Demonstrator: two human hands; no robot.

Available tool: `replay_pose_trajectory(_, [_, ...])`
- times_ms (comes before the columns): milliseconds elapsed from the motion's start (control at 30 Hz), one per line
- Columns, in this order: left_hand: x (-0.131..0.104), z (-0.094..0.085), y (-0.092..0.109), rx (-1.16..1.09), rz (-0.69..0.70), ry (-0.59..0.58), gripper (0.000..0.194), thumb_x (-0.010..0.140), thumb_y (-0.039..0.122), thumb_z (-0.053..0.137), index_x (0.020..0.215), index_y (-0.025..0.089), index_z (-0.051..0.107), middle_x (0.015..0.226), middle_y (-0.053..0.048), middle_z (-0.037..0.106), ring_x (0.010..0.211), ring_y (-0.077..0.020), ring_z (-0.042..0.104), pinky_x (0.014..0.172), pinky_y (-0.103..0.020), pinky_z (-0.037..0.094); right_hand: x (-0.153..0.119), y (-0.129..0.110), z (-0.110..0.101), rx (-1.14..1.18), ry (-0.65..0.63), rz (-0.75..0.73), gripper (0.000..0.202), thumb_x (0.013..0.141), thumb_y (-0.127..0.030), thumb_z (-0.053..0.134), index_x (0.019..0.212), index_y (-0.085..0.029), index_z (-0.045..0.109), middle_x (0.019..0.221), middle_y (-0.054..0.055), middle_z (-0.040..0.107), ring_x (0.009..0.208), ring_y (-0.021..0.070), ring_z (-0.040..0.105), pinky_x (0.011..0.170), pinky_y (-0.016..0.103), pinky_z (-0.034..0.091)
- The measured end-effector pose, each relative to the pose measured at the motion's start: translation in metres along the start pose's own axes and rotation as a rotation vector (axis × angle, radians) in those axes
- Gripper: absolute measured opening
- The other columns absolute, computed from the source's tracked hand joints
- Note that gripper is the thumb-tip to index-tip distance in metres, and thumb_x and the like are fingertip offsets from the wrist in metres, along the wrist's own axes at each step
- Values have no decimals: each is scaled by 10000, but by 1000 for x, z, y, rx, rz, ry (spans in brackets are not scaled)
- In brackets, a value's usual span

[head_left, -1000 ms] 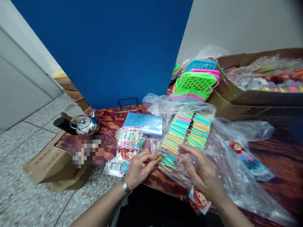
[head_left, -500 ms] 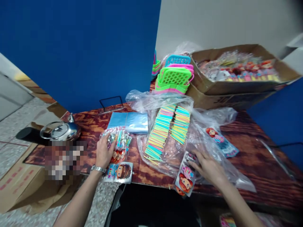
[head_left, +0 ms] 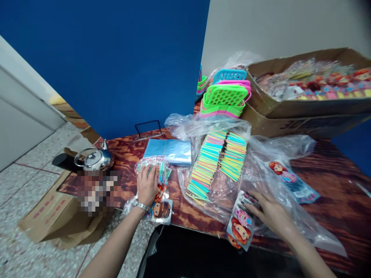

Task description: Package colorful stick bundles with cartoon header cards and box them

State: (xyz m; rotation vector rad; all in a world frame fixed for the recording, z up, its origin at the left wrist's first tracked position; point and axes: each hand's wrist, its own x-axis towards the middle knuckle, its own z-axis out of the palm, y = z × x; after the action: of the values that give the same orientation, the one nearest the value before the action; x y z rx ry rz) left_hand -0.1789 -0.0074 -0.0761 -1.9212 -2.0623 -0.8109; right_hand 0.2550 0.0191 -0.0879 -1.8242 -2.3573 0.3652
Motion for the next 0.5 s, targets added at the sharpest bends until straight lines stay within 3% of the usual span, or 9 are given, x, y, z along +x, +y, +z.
replay_pose_trajectory(167, [-3, -11, -8, 67, -43, -13, 307, 871, 235, 435, 1124, 158, 591, 996, -133, 607, 941, -268, 517, 836, -416, 427, 1, 3, 2, 40, 14, -28, 429, 772, -517, 453, 1044, -216, 590, 1010, 88, 670, 905, 253, 643, 769, 362, 508])
replay_pose_trajectory(267, [-4, -14, -14, 81, -52, -25, 307, 852, 204, 445, 1117, 180, 599, 1041, -128, 596, 975, -276, 509, 847, -418, 424, 2, 5, 2, 50, 59, -23, 380, 768, -506, 458, 995, -238, 602, 988, 76, 678, 890, 254, 646, 744, 362, 510])
replay_pose_trajectory(367, [-3, -13, -13, 39, -32, -48, 302, 848, 178, 435, 1098, 203, 603, 1082, -123, 580, 1004, -268, 515, 871, -419, 419, 3, 1, -4, 58, 33, 15, 285, 781, -459, 446, 894, -248, 601, 839, 53, 691, 755, 232, 659, 648, 335, 511])
replay_pose_trajectory(433, [-1, -13, -10, 22, -21, -23, 285, 849, 195, 446, 1089, 195, 599, 1102, -132, 565, 1028, -271, 514, 891, -429, 412, 4, -2, -9, 71, 0, 14, 230, 807, -414, 425, 829, -247, 581, 750, 37, 680, 693, 213, 653, 610, 314, 500])
replay_pose_trajectory(500, [3, -15, -4, 0, -1, 27, 288, 840, 216, 476, 1103, 169, 584, 1156, -157, 536, 1091, -290, 487, 929, -450, 389, 5, -5, -11, 53, 2, 5, 216, 840, -363, 394, 827, -237, 569, 786, 46, 685, 734, 209, 656, 625, 307, 494])
